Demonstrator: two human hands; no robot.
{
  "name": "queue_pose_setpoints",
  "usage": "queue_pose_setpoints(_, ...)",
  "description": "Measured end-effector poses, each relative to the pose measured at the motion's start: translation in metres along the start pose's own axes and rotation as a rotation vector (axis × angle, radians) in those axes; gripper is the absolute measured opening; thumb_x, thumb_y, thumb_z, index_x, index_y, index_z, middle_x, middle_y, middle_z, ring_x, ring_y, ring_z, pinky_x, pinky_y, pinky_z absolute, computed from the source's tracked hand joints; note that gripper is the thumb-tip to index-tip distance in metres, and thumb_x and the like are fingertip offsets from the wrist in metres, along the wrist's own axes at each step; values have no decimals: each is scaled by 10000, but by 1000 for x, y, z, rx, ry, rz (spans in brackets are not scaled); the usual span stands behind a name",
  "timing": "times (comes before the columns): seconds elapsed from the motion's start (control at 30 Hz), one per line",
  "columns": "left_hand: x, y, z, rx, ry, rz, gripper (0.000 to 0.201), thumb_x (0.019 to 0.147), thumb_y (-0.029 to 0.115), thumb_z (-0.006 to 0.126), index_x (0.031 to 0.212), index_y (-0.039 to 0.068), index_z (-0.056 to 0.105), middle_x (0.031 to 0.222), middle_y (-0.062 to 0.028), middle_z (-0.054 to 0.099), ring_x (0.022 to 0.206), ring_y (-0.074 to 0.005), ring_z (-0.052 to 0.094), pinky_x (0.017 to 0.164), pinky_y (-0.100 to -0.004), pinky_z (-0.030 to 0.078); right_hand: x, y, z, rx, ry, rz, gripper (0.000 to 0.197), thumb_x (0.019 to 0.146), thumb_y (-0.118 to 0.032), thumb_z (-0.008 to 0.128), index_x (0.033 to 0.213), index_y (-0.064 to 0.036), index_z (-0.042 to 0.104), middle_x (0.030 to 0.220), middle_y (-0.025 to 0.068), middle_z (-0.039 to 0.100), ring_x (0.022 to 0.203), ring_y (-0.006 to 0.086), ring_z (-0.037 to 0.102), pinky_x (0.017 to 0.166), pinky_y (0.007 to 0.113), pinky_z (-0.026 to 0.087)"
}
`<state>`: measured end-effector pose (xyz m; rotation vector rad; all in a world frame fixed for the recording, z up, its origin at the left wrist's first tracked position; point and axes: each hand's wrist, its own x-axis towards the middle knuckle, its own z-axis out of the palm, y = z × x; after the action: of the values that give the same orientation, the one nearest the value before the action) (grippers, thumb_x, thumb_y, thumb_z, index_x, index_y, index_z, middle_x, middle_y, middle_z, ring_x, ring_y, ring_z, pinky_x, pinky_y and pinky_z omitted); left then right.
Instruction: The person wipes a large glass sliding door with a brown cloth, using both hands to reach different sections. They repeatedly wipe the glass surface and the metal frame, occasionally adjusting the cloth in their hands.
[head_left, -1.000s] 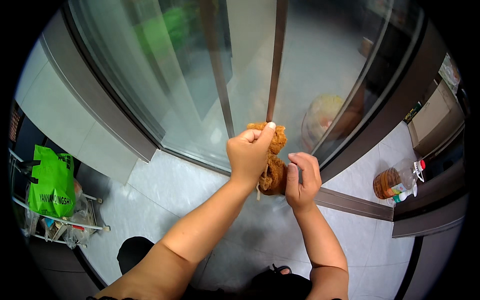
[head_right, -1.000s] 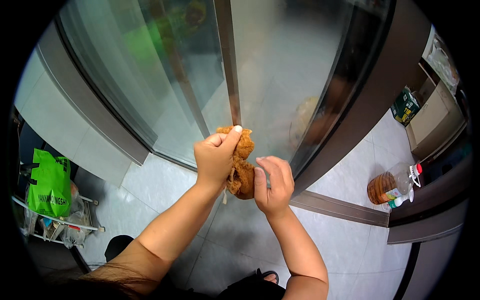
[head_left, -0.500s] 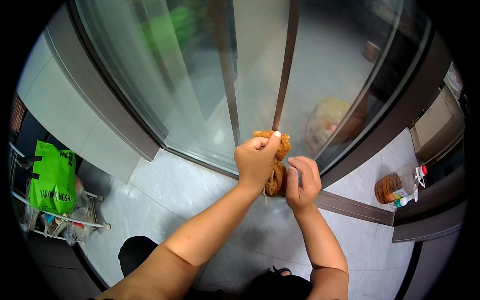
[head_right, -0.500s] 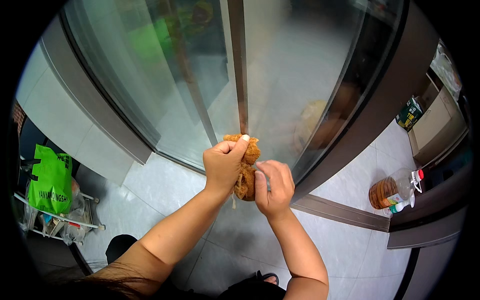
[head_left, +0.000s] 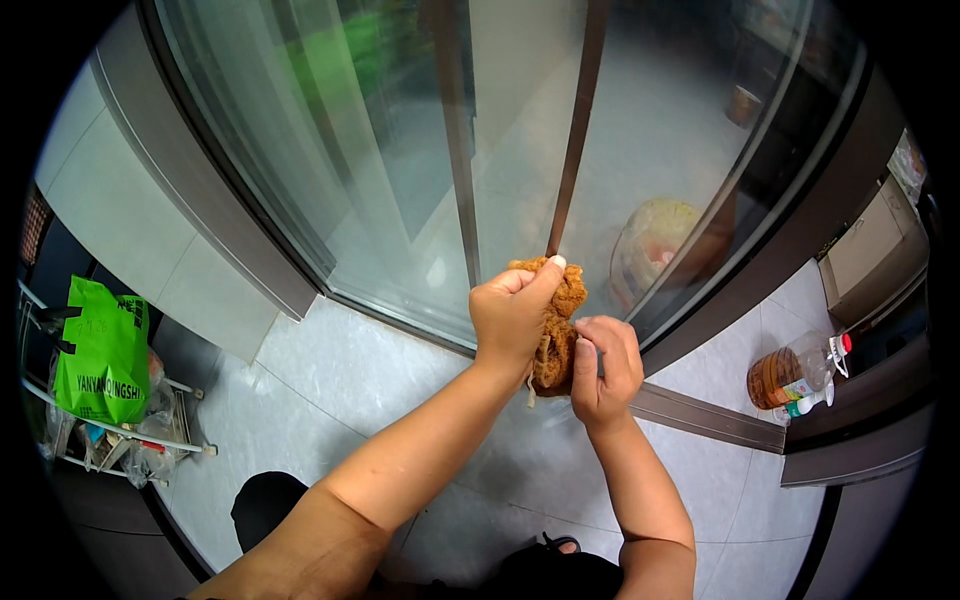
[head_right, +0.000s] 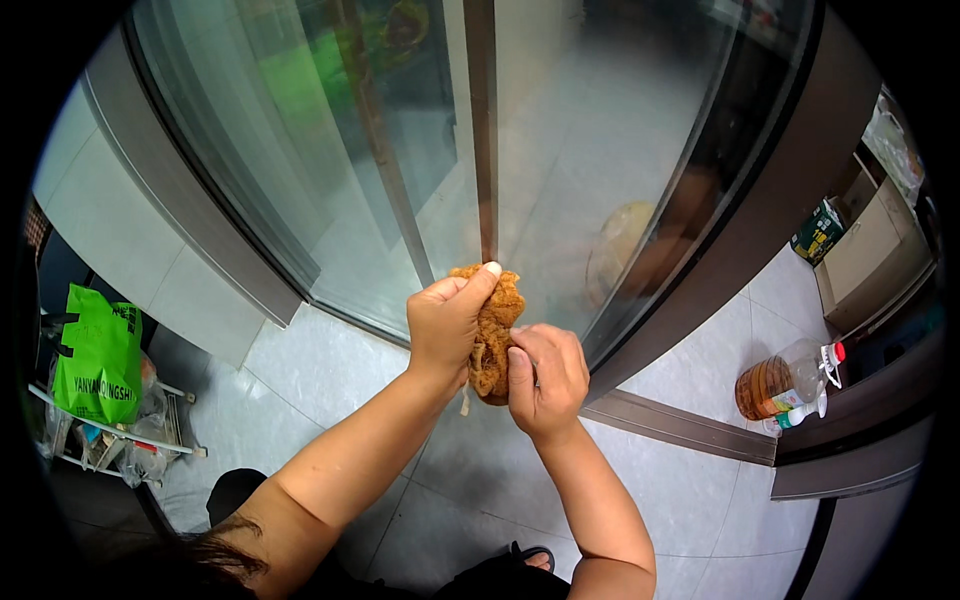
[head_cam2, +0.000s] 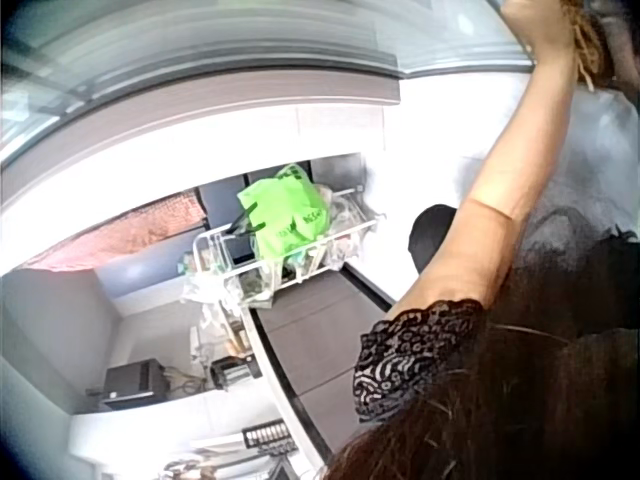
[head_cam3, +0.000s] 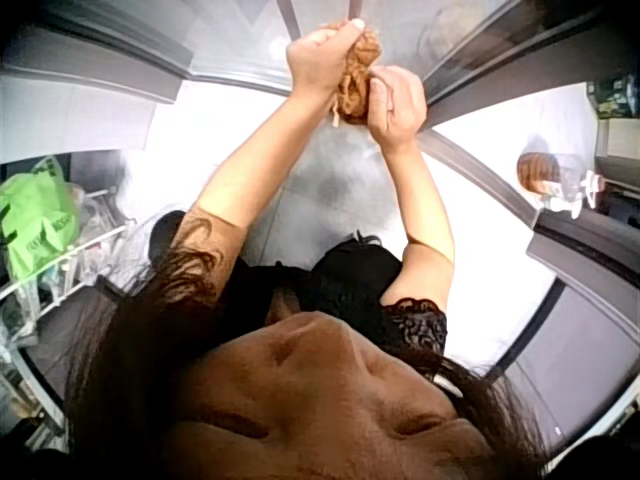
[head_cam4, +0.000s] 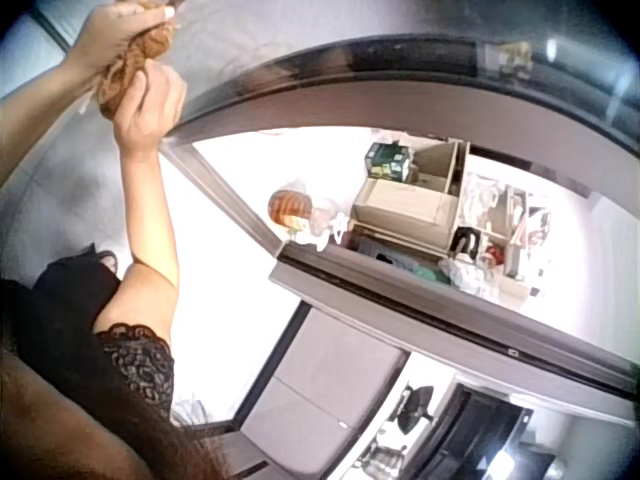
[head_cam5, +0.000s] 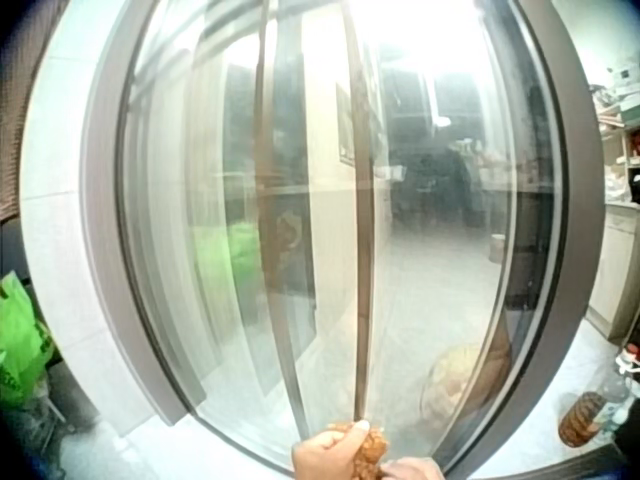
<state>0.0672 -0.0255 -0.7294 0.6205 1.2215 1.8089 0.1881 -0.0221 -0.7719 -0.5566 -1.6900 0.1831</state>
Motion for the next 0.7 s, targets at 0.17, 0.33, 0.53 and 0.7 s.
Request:
queue_pose_setpoints(0.17,3,-4,-3,-9,5,10,282,851,170,729,660,-13,633,617,21,573,569,-36,460,510,-228,385,1,0,0,-9,-1,6,109,833,-19,637,934,20,650,880,157,645,776,289,623,699,352,502)
queue_pose_setpoints(0.33,-9,12,3,93,1,127,231,830,147,744,692,-10,646,685,2,615,613,-49,509,535,-244,414,1,0,-1,-9,3,-9,114,833,-23,634,938,17,653,887,154,644,773,287,620,698,351,501)
queue_pose_setpoints(0.53,6,45,18,585,80,1072,119,734,45,779,733,17,663,702,-37,638,675,-154,568,599,-300,456,-8,6,-3,-40,10,15,117,829,-21,636,940,15,652,891,155,641,769,287,615,694,344,497)
queue_pose_setpoints(0.7,13,-9,-3,641,66,994,148,702,45,790,677,26,645,665,-39,611,666,-188,552,582,-319,444,-13,14,-5,-31,-2,41,121,828,-18,640,943,14,656,897,159,641,771,286,615,694,341,498)
